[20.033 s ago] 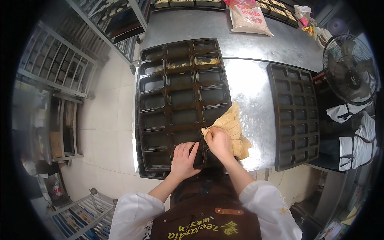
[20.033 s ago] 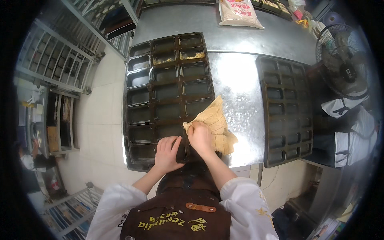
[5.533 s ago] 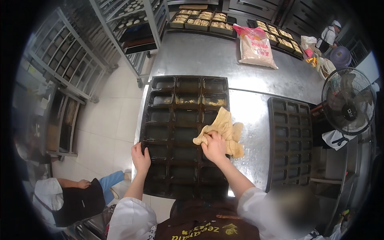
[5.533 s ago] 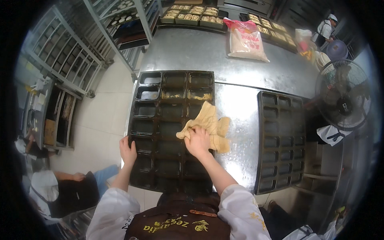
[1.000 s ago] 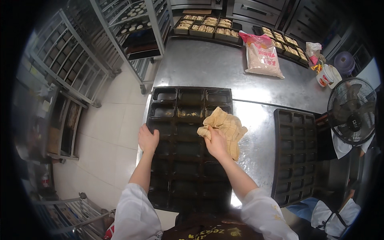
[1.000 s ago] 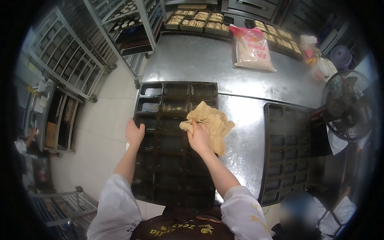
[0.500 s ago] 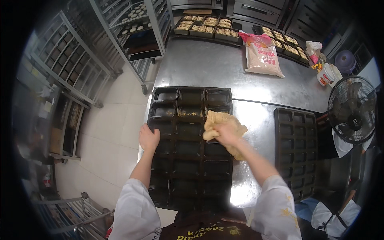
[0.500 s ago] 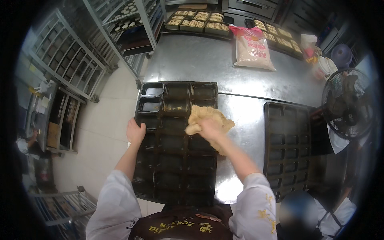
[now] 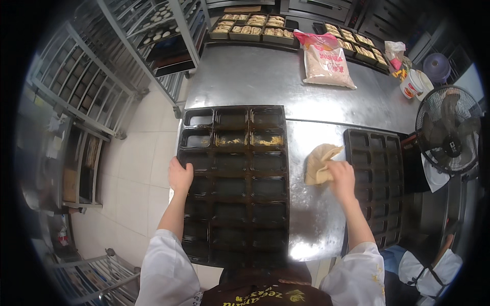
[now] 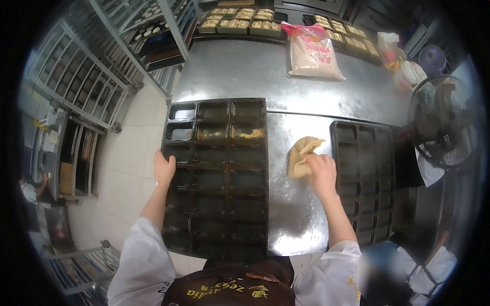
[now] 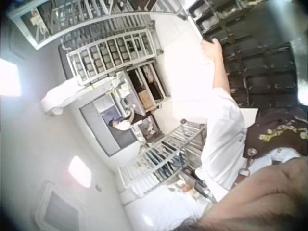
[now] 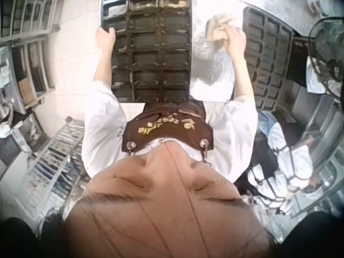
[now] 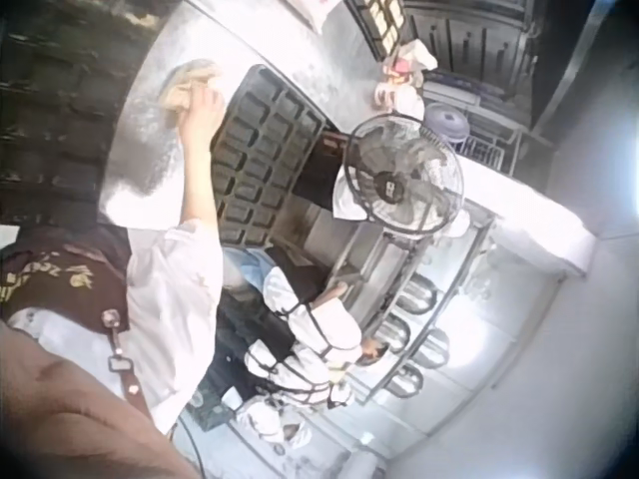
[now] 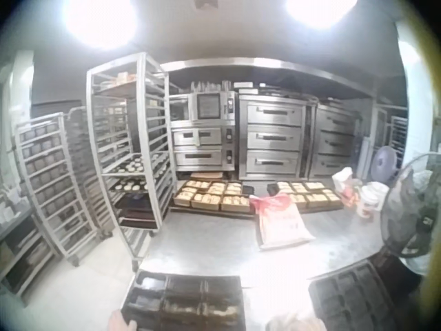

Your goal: The person wipes a black multi-compartment tray with a cloth, moving systematically across each compartment. Other bakers are visible in the background working at a separate station.

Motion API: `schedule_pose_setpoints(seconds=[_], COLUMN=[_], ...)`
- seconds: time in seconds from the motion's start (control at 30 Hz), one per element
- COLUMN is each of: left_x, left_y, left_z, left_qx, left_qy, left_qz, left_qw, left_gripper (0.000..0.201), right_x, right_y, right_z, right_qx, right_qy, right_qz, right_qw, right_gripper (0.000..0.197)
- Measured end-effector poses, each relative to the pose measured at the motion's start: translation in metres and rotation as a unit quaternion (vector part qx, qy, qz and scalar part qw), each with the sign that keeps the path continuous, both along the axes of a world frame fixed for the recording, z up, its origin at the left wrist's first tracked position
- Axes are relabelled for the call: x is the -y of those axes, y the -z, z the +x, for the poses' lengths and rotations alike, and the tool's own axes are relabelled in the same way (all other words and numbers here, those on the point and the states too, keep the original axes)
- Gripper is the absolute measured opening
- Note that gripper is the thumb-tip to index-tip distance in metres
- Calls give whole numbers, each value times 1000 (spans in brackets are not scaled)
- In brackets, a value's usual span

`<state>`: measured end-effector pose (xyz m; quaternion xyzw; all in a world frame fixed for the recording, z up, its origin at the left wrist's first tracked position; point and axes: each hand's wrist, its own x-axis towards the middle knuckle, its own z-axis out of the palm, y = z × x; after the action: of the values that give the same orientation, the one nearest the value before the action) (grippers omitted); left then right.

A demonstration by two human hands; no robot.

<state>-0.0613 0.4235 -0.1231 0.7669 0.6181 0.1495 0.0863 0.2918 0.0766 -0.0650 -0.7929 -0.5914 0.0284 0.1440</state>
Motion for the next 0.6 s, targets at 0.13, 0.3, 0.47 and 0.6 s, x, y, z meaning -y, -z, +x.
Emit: schedule_pose_setpoints(seconds=[0.13,0.3,0.47,0.6], left_x=[-2,-2,-4,0], left_y=[-1,-5,-1,-4], left_z=[-5,-1,0,1], left_qx=[-8,-28,-5,5], left_qy=[-2,-1,2,4], left_qz=[2,-3,3,1], left_qw=[1000,1000,1000,1000], left_gripper=[53,53,53,52], right_x=[14,30,52,41], right_y=[12,35,56,43], right_z=[-37,-36,-25,-1], right_qx=[30,38,43,54], right_qy=[-32,-84,-233,-86], right_qz=[-62,-108,-81,-60], right_qw=[997,990,968,993], right_gripper=[53,58,46,34])
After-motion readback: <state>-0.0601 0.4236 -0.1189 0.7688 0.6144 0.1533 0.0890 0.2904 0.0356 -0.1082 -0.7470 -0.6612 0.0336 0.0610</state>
